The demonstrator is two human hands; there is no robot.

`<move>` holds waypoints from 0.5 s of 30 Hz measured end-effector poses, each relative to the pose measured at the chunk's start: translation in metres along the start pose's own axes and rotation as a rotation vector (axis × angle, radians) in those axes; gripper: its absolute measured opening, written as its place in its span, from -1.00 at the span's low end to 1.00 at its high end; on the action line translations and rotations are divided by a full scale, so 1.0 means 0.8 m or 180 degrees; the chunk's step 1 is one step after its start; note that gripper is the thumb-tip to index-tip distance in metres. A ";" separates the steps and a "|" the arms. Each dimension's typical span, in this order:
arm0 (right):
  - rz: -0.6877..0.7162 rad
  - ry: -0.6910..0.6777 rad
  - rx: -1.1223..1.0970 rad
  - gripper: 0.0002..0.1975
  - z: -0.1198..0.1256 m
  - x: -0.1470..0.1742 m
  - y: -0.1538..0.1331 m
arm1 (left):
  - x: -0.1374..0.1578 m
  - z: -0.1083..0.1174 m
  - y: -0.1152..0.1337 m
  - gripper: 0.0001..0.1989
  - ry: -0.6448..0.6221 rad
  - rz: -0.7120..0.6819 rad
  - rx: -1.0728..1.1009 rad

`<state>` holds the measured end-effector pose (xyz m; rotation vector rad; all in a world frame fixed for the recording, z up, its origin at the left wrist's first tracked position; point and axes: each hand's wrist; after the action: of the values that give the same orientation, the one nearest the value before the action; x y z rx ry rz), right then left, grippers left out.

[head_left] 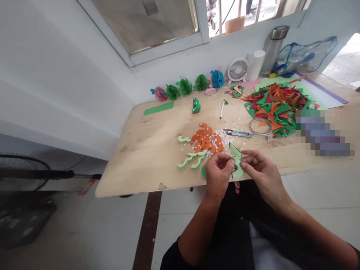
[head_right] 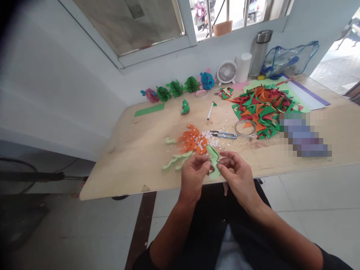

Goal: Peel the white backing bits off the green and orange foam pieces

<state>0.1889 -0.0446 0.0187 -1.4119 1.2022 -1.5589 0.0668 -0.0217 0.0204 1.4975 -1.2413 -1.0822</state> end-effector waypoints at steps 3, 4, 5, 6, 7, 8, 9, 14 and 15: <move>-0.0200 -0.0291 -0.0266 -0.73 -0.001 0.004 -0.006 | 0.003 0.002 0.002 -0.90 -0.0090 0.0009 0.0023; -0.0254 -0.0369 -0.0315 -0.75 -0.001 0.006 -0.008 | 0.004 0.003 0.003 -0.89 -0.0117 0.0028 0.0027; -0.0315 -0.0433 -0.0357 -0.76 -0.001 0.007 -0.010 | 0.006 0.003 0.004 -0.89 -0.0147 0.0051 0.0036; -0.0386 -0.0477 -0.0406 -0.76 -0.001 0.007 -0.011 | 0.007 0.003 0.005 -0.89 -0.0184 0.0078 0.0046; -0.0468 -0.0504 -0.0468 -0.75 -0.001 0.007 -0.011 | 0.009 0.003 0.007 -0.88 -0.0227 0.0104 0.0051; -0.0542 -0.0504 -0.0548 -0.74 -0.001 0.007 -0.012 | 0.011 0.003 0.008 -0.88 -0.0276 0.0122 0.0046; -0.0607 -0.0499 -0.0629 -0.73 0.000 0.007 -0.012 | 0.012 0.003 0.009 -0.88 -0.0316 0.0126 0.0033; -0.0663 -0.0419 -0.0852 -0.73 0.000 0.003 -0.010 | 0.018 0.005 0.013 -0.86 -0.0468 0.0186 0.0029; -0.0661 -0.0418 -0.0859 -0.74 0.001 0.003 -0.009 | 0.019 0.006 0.014 -0.86 -0.0501 0.0232 0.0048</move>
<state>0.1896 -0.0448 0.0267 -1.8352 1.2539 -1.4519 0.0617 -0.0387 0.0285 1.3884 -1.4044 -1.1622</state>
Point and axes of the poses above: each hand's wrist, its own x-axis away from the middle knuckle, its own z-axis out of the back of the hand, y = z × x, and after that the axes turned 15 degrees about -z, right-handed
